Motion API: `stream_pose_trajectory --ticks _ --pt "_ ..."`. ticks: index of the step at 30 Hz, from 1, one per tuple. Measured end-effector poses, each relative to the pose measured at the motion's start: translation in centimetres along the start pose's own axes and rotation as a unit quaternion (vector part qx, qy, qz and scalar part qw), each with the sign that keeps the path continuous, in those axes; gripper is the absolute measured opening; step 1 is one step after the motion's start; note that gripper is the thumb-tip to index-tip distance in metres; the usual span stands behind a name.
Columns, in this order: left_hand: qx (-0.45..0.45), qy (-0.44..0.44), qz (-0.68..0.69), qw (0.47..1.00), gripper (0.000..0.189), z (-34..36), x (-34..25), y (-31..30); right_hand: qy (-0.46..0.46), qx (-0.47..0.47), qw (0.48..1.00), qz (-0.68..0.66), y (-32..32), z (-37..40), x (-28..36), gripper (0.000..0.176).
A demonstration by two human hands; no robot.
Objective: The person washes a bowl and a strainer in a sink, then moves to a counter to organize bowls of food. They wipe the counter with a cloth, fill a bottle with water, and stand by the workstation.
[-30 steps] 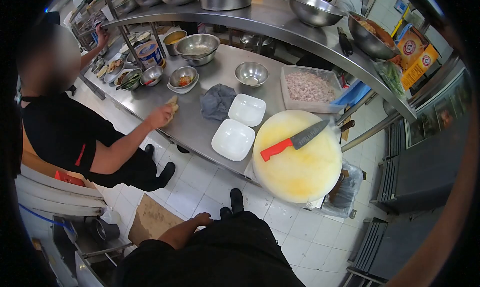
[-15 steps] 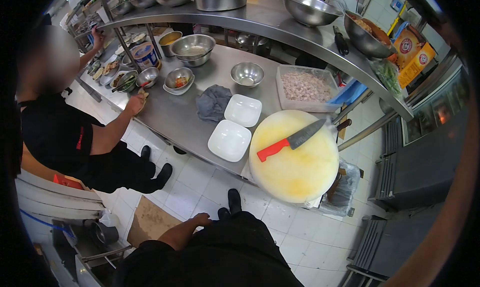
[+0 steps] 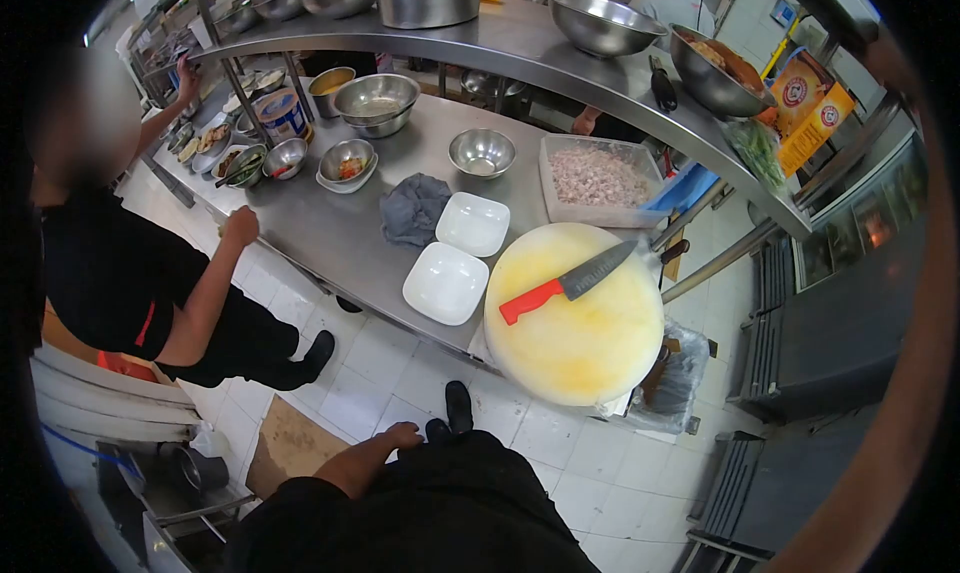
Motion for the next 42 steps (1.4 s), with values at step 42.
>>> stream_pose_trajectory --ticks 42 --pt "0.033 -0.028 -0.051 0.998 0.063 1.5 2.9 -0.2 0.118 -0.176 0.965 -0.156 4.0 -6.4 -6.4 0.052"
Point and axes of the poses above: each hand's wrist, its own z-axis away from the middle knuckle, its own y-axis out of the palm, x = y × z, the point moved 10 cm from there along -z, towards the middle knuckle, and after that the axes turned 5 degrees about z, right-handed, at the moved point
